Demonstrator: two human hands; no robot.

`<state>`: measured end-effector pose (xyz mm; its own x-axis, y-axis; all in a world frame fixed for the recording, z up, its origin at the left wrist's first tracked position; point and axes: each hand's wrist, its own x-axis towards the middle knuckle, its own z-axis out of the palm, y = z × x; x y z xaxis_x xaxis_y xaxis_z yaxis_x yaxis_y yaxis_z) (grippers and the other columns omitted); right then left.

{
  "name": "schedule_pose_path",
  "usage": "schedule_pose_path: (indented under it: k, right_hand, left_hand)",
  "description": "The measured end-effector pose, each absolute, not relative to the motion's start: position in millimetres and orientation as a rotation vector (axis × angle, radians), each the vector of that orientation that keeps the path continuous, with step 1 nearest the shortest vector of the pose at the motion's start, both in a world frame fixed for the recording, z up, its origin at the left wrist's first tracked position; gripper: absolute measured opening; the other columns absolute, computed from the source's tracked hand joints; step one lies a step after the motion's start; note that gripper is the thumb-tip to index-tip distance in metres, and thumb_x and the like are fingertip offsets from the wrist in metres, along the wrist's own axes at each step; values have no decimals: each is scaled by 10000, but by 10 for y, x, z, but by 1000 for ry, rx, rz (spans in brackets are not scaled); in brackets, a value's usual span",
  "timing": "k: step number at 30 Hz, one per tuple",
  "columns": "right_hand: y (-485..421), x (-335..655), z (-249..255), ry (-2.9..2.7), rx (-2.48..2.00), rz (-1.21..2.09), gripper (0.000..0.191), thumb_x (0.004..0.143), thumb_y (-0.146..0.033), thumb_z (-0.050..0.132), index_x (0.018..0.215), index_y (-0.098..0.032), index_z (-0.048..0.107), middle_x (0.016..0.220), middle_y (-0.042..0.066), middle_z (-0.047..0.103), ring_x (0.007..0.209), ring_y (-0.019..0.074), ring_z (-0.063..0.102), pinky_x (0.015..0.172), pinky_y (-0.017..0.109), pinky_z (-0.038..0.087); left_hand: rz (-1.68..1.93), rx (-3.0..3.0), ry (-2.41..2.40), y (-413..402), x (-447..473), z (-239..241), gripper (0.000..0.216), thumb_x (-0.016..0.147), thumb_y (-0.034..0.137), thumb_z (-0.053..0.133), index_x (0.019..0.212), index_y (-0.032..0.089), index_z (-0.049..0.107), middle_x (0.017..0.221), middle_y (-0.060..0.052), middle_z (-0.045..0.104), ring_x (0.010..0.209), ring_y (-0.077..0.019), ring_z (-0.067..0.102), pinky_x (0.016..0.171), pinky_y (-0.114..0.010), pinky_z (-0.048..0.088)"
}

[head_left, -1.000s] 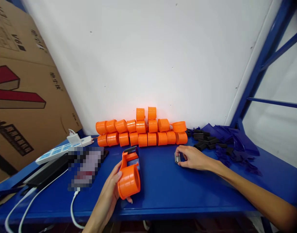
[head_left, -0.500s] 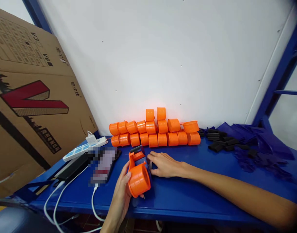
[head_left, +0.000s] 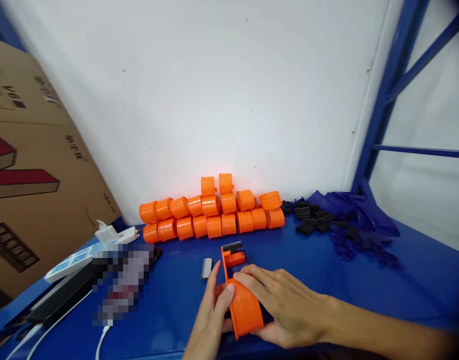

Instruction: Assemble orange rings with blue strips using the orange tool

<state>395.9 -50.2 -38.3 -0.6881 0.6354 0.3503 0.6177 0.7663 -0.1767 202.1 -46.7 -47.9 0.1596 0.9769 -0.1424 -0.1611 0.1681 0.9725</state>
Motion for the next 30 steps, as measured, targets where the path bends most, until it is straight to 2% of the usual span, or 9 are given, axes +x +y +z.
schedule_pose_path:
  k: [6, 7, 11, 14, 17, 19, 22, 26, 30]
  right_hand:
    - [-498, 4184, -319, -2471, -1100, 209, 817, 708, -441, 722, 1400, -184, 372, 1268, 146, 566, 1037, 315, 627, 815, 380, 521]
    - [-471, 4188, -306, -2467, -1100, 221, 824, 700, -445, 731, 1396, -181, 377, 1264, 145, 570, 1037, 313, 627, 823, 376, 515]
    - [-305, 4070, -312, -2464, -1076, 243, 829, 688, -421, 767, 1389, -194, 387, 1262, 133, 583, 1007, 291, 639, 789, 342, 499]
    - [-178, 3954, -271, -2443, -997, 211, 832, 725, -472, 749, 1417, -213, 365, 1283, 123, 585, 1000, 269, 642, 749, 311, 488]
    - [-83, 4082, -140, -2414, -1006, 80, 570, 863, -512, 610, 1330, -209, 485, 1224, 91, 636, 983, 243, 649, 734, 293, 477]
    - [-31, 4376, -47, -2401, -1192, -86, 311, 962, -417, 486, 1135, -195, 617, 1082, 67, 691, 931, 222, 658, 739, 289, 462]
    - [41, 4998, 22, -2329, -1717, -412, 226, 953, -184, 425, 933, -169, 650, 897, 68, 693, 803, 199, 658, 688, 283, 432]
    - [146, 5601, -70, -2393, -1856, -519, 314, 797, -27, 489, 1057, -115, 640, 976, 151, 654, 758, 238, 650, 593, 293, 390]
    - [285, 5669, -280, -2558, -1814, -579, 358, 768, -31, 537, 1109, -108, 613, 1043, 171, 622, 783, 241, 645, 606, 296, 405]
  left_hand:
    - [908, 1497, 1275, -401, 2068, -277, 739, 779, 612, 625, 1402, 241, 482, 864, -80, 714, 574, -232, 661, 451, -315, 529]
    - [967, 1580, 1344, -350, 2020, -236, 746, 763, 615, 638, 1395, 248, 487, 886, -80, 713, 593, -237, 665, 433, -305, 521]
    - [1159, 1705, 1366, -76, 1862, -35, 694, 744, 613, 652, 1334, 285, 493, 962, -57, 701, 656, -232, 663, 472, -310, 549]
    - [1225, 1825, 1290, 113, 1875, 146, 564, 718, 599, 683, 1168, 276, 574, 911, -27, 695, 654, -225, 657, 493, -313, 553]
    - [1257, 1984, 1257, 234, 1935, 295, 426, 791, 562, 628, 1095, 265, 612, 787, 8, 682, 621, -189, 634, 552, -287, 534]
    - [1266, 2071, 1250, 286, 1938, 357, 368, 837, 536, 586, 1083, 264, 624, 701, 30, 661, 577, -166, 603, 565, -268, 510]
    - [1313, 2197, 1248, 360, 1896, 396, 272, 860, 498, 571, 965, 260, 653, 656, 38, 643, 562, -152, 579, 558, -250, 478]
    - [1400, 2249, 1220, 517, 1916, 375, 219, 886, 434, 544, 860, 243, 646, 602, 42, 603, 541, -150, 555, 550, -256, 451]
    - [1450, 2269, 1178, 702, 2038, 268, 218, 894, 394, 532, 905, 221, 664, 577, 51, 577, 521, -147, 554, 559, -260, 442]
